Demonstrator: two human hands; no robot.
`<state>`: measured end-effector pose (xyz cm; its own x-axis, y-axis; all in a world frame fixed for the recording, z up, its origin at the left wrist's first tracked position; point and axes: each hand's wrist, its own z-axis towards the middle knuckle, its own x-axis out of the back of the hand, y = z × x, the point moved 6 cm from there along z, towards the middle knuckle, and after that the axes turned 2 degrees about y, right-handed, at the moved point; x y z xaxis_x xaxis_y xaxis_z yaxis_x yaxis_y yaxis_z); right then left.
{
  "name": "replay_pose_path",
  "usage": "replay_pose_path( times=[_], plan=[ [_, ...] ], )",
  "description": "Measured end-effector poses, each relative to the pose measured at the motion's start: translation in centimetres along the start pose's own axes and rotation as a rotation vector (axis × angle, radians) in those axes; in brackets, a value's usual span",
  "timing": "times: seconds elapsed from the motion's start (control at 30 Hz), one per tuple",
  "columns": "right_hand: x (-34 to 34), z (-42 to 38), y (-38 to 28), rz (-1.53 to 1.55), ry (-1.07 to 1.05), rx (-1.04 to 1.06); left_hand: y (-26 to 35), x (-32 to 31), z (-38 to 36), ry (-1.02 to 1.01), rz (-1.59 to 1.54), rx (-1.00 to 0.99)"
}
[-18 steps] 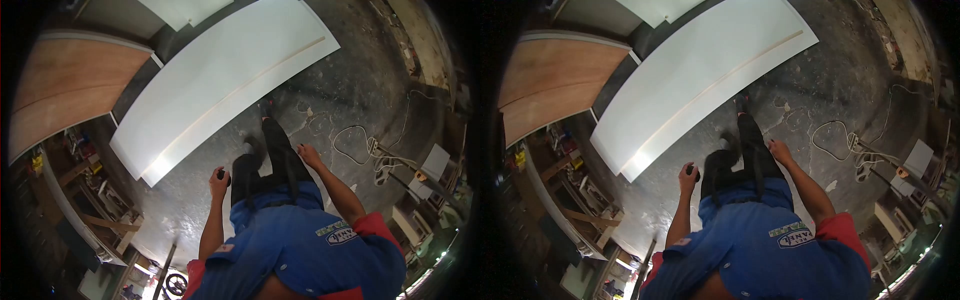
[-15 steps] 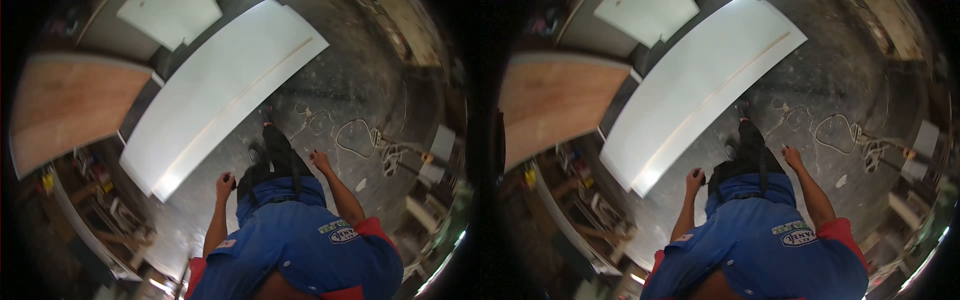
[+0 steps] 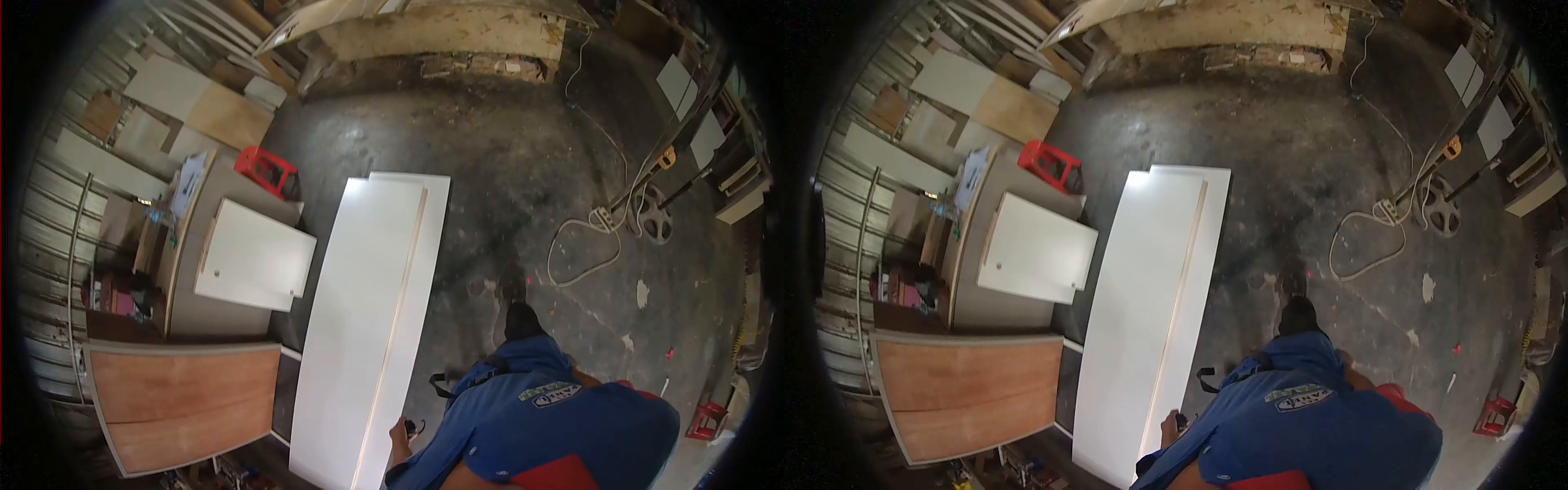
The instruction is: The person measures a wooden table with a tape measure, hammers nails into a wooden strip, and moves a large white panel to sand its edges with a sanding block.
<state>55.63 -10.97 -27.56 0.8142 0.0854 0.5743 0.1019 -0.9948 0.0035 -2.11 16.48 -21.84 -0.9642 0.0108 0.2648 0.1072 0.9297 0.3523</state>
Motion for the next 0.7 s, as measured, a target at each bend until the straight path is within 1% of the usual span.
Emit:
replay_pose_path(
  times=[0.07, 0.1, 0.13, 0.17, 0.2, 0.23, 0.3, 0.33, 0.4, 0.43, 0.5, 0.53, 0.6, 0.63, 0.67, 0.7],
  plan=[
    [5.3, 0.7, -1.7, 0.07, 0.041, -0.014, 1.2, -3.6, 1.7, -0.084, 0.1, -0.089],
    [8.4, 1.5, -2.5, 0.105, 0.063, -0.02, 2.4, -6.0, 2.8, -0.13, 0.261, -0.225],
    [11.6, 2.0, -2.9, 0.134, 0.081, -0.031, 4.0, -8.5, 3.3, -0.169, 0.537, -0.467],
    [14.5, 2.5, -2.4, 0.156, 0.094, -0.05, 7.1, -11.5, 1.8, -0.096, 1.038, -1.02],
    [14.9, 8.2, -0.4, 0.171, 0.155, -0.131, 5.0, -14.0, 0.8, -0.066, 0.337, -0.338],
    [18.0, 9.5, -0.1, 0.153, 0.163, -0.141, 5.8, -17.5, -1.0, -0.069, 0.321, -0.168],
    [24.3, 11.4, -1.2, 0.254, 0.239, -0.184, 9.4, -24.1, -3.0, -0.144, 0.45, -0.196],
    [27.0, 13.6, -1.8, 0.243, 0.249, -0.182, 11.4, -27.5, -3.5, -0.167, 0.511, -0.226],
    [31.5, 19.0, -3.7, 0.303, 0.307, -0.099, 15.9, -33.8, -4.1, -0.186, 0.612, -0.271],
    [34.2, 20.1, -4.9, 0.291, 0.31, -0.095, 18.8, -36.9, -4.3, -0.188, 0.659, -0.294],
    [40.4, 21.3, -10.4, 0.404, 0.421, 0.098, 24.3, -42.1, -5.3, -0.174, 0.727, -0.293],
    [42.6, 21.8, -12.7, 0.39, 0.421, 0.104, 26.8, -44.3, -5.8, -0.168, 0.747, -0.27],
    [46.6, 22.3, -17.7, 0.577, 0.53, 0.257, 31.4, -47.8, -6.4, -0.169, 0.758, -0.176],
    [47.3, 23.9, -19.5, 0.57, 0.525, 0.263, 33.5, -49.5, -6.0, -0.179, 0.74, -0.121],
    [47.7, 25.4, -21.8, 0.626, 0.515, 0.301, 35.2, -50.9, -4.5, -0.215, 0.7, -0.052],
    [48.2, 27.0, -23.9, 0.687, 0.512, 0.339, 37.4, -52.6, -2.9, -0.217, 0.696, -0.061]
  ],
)
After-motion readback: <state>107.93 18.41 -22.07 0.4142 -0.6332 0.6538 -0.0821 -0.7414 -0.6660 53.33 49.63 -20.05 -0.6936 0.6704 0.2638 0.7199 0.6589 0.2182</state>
